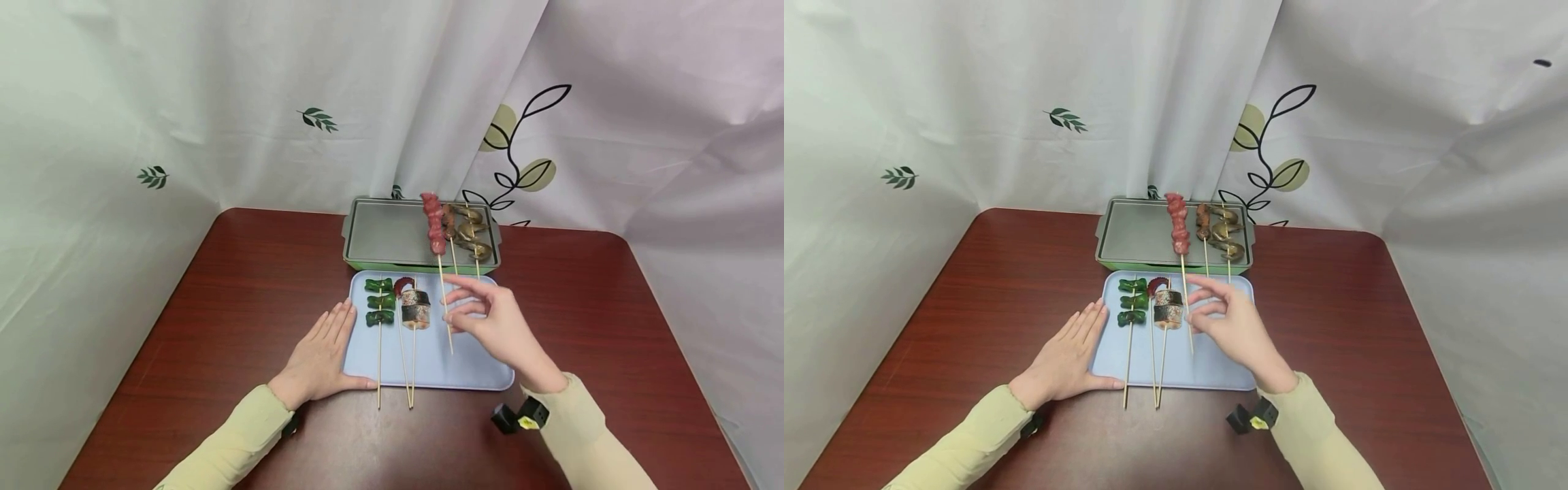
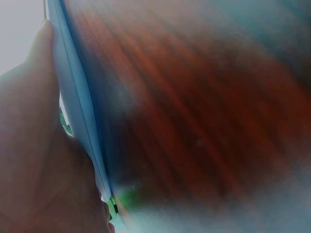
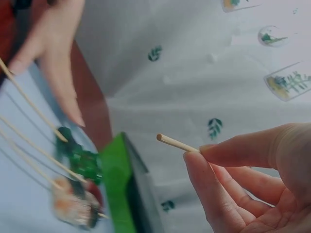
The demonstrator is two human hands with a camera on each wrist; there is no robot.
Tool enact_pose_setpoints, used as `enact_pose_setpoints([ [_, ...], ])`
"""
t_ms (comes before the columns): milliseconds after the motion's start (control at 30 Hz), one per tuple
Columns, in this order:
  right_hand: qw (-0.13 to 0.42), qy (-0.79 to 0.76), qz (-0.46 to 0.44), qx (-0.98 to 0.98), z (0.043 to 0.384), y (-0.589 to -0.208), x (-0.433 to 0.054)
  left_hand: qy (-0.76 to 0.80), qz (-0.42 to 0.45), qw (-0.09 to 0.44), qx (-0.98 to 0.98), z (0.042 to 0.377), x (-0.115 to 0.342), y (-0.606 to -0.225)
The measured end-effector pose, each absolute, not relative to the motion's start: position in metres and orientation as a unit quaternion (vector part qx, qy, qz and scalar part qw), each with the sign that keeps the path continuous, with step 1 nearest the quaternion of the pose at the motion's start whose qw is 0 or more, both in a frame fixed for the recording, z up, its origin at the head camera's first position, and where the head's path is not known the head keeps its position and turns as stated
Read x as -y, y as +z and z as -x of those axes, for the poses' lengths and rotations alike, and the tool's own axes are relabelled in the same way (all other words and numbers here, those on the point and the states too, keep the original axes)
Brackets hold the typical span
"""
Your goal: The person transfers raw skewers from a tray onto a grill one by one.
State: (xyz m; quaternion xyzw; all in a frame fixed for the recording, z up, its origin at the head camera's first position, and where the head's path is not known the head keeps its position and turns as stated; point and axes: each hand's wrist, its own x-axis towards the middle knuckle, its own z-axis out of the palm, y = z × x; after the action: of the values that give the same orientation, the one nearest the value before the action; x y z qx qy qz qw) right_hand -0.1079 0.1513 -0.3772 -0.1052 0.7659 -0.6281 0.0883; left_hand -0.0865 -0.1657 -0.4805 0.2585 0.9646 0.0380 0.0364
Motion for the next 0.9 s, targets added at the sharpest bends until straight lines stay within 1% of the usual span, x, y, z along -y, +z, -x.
enact_pose_setpoints([
  [167, 0.065, -0.618, 0.103, -0.777, 0.131, -0.366, -0.154, 0.042, -0.262, 0.029, -0.964, 0.086, 0.165, -0.483],
  [333, 0.062, -0.593, 0.096, -0.797, 0.154, -0.366, -0.157, 0.044, -0.265, 0.019, -0.963, 0.086, 0.166, -0.485],
  [433, 0.080, -0.588, 0.088, -0.800, 0.171, -0.370, -0.155, 0.041, -0.264, 0.019, -0.963, 0.087, 0.167, -0.486],
  [633, 0.144, -0.601, 0.044, -0.785, 0.201, -0.386, -0.147, 0.039, -0.261, 0.021, -0.964, 0.088, 0.168, -0.488],
  [767, 0.170, -0.591, 0.020, -0.788, 0.212, -0.395, -0.144, 0.040, -0.260, 0.021, -0.964, 0.088, 0.168, -0.491],
  [900, 0.185, -0.587, 0.012, -0.788, 0.216, -0.399, -0.144, 0.039, -0.260, 0.023, -0.965, 0.088, 0.168, -0.491],
])
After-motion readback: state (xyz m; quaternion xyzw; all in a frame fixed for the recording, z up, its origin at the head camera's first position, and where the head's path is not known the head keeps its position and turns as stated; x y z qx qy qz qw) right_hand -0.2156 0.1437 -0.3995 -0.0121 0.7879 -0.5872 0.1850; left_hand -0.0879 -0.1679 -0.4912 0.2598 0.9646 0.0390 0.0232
